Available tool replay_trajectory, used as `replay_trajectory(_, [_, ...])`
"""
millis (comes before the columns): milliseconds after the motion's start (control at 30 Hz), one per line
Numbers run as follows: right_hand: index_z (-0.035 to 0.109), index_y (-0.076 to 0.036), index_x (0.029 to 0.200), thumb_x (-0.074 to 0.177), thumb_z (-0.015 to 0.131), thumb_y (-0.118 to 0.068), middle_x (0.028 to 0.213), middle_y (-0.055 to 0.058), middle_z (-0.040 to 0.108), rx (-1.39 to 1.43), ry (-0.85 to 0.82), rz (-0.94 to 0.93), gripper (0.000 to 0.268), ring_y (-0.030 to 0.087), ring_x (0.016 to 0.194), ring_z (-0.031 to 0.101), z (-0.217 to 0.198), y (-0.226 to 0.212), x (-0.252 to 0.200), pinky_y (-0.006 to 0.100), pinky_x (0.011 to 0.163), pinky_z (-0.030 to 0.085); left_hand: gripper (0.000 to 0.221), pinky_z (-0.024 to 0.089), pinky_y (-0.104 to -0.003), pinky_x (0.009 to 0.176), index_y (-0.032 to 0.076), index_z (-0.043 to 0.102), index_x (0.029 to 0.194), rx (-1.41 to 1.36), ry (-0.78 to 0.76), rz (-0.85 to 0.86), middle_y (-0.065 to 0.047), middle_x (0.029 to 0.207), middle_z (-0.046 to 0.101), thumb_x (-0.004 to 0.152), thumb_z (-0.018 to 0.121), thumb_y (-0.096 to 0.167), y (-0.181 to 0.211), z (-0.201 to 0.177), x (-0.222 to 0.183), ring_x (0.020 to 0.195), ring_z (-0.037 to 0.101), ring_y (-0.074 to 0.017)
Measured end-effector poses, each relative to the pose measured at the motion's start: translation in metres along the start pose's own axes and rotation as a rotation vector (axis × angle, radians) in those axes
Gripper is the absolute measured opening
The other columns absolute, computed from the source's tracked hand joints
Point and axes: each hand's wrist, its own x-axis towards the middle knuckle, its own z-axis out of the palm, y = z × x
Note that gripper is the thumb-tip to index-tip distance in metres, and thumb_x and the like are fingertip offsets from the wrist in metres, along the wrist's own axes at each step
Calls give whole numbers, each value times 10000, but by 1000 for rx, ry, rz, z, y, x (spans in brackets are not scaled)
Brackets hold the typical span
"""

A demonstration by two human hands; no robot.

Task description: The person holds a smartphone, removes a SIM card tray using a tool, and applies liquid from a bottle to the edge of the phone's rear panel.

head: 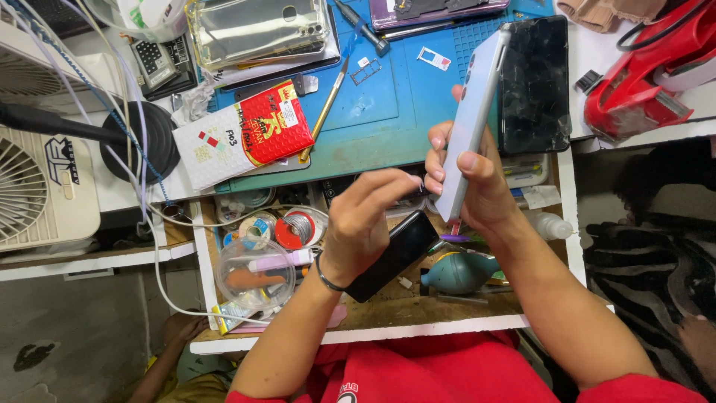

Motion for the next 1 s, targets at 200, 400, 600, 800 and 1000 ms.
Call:
replay_trajectory(200, [525, -91, 1255, 865, 697, -432, 1061, 32, 489, 96, 52, -54, 546, 121, 740, 597, 9, -17, -2, 267, 607, 581, 290, 580, -399, 768, 76, 735, 1185, 185, -68, -90, -89, 985, 730, 997, 575, -76, -12, -25, 32, 860, 723, -285])
replay_trajectory(400, [279, -218, 1627, 883, 765, -316, 1040, 63, 512, 149, 206, -123, 894, 151, 670, 485, -2, -3, -9, 250, 543, 456, 155, 417, -423, 617, 144, 725, 1135, 868, -211, 42, -22, 1001, 661, 983, 713, 168, -69, -18, 69, 792, 529, -285])
replay_trajectory(600, [315, -271, 1604, 889, 758, -260, 1017, 9, 509, -155, 262, -109, 841, 96, 635, 502, 4, -13, -7, 242, 511, 447, 291, 409, -451, 680, 203, 736, 855, 1321, -329, 108, -29, 862, 654, 859, 779, 491, -135, 0, 93, 853, 587, -303])
replay_trajectory(800, [250, -245, 1636, 869, 739, -254, 1009, 9, 469, -248, 259, -121, 910, 80, 627, 456, 10, -24, -9, 239, 519, 429, 209, 414, -477, 625, 216, 762, 689, 1311, -332, 33, -40, 753, 666, 837, 728, 359, -165, 11, 91, 745, 625, -341])
replay_trajectory(1000, [274, -234, 1641, 874, 768, -263, 1030, 25, 494, -241, 270, -130, 912, 85, 634, 484, 4, -24, -8, 237, 519, 455, 101, 495, -514, 671, 177, 707, 663, 1223, -403, -171, -59, 722, 719, 720, 775, 225, -172, 14, 108, 646, 702, -386])
